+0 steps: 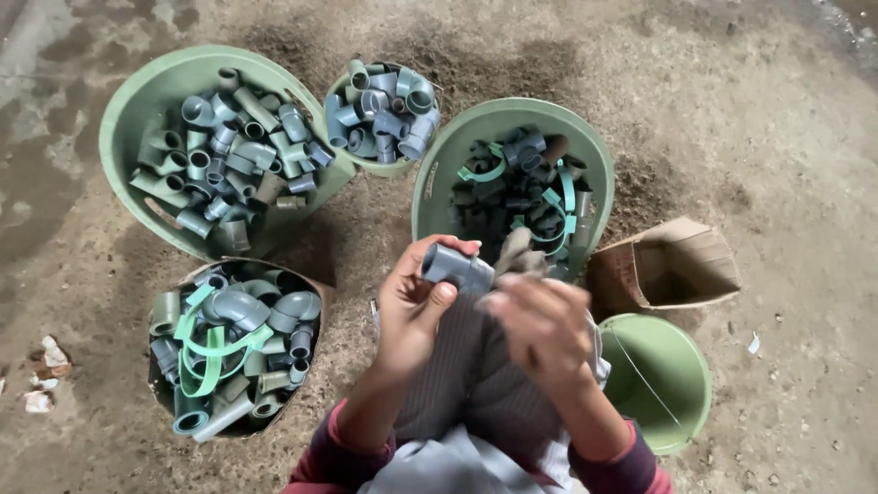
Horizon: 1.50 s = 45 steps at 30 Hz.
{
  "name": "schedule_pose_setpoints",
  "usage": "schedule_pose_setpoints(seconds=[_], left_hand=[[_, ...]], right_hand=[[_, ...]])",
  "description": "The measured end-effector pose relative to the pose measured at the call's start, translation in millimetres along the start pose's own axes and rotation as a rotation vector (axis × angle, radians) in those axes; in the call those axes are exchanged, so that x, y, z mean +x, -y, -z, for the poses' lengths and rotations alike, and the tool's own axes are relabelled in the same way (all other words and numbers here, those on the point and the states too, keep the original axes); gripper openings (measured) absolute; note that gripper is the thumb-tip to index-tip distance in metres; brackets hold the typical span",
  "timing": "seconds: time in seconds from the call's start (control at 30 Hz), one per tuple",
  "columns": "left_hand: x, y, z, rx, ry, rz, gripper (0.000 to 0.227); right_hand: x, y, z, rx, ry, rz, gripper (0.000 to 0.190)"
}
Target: The person sits on the ground and wipes various plastic pipe fittings and clips with a cloth. They pick up each item from green buckets, rub it with the cloth, and place it into a cardboard box.
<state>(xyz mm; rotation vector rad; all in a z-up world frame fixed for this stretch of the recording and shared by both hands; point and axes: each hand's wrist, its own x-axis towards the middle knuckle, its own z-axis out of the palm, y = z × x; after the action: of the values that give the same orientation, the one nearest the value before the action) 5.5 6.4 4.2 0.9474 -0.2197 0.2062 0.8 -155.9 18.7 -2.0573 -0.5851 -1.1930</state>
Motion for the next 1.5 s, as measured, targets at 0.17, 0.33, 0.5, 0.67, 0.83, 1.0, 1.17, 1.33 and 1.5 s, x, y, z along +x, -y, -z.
schedule_pose_setpoints(seconds=[0.17,0.33,0.5,0.67,0.83,1.0,1.17,1.33,1.5], left_hand=[[1.5,-1.0,1.6,0.063,-0.022,-0.022,0.04],[0.3,2.2,3.0,0.013,-0.04,0.046,0.044],[5.8,3.1,4.2,0.021,-0.027,0.048,0.043],[0.4,-10.9,3.9,-0.052,0.08,0.094,0.055],[-9.7,6.0,-2.2,-0.082,0.116,0.116,0.053],[-14.2,46.4,12.2,-0.103,0.07,0.099,0.052],[-9.5,11.1,-12.4,0.096,0.128,-0.111,0.037],[4.2,-6.0,-11.2,0.269,0.195,-0.26,0.03],[6.9,-11.0,-9.1,0.416,0.168,-0.307,0.028]], right_hand=[[30.3,-1.0,3.7,-0.013,0.075,-0.067,0.016],[6.4,-16.4,-7.7,0.087,0.188,0.161,0.022],[-2.8,-24.4,-15.0,0.089,0.028,0.169,0.014],[30.6,-34.0,2.0,0.19,0.046,-0.152,0.022],[-16.9,-26.3,-13.2,0.382,0.03,0.1,0.031],[-10.8,-5.7,-24.5,0.442,0.068,0.074,0.03],[-9.7,-28.7,-0.4,0.567,-0.032,-0.482,0.045],[-12.0,-12.2,9.9,0.289,0.008,-0.173,0.034],[4.9,3.4,14.8,0.127,0.239,-0.067,0.027]])
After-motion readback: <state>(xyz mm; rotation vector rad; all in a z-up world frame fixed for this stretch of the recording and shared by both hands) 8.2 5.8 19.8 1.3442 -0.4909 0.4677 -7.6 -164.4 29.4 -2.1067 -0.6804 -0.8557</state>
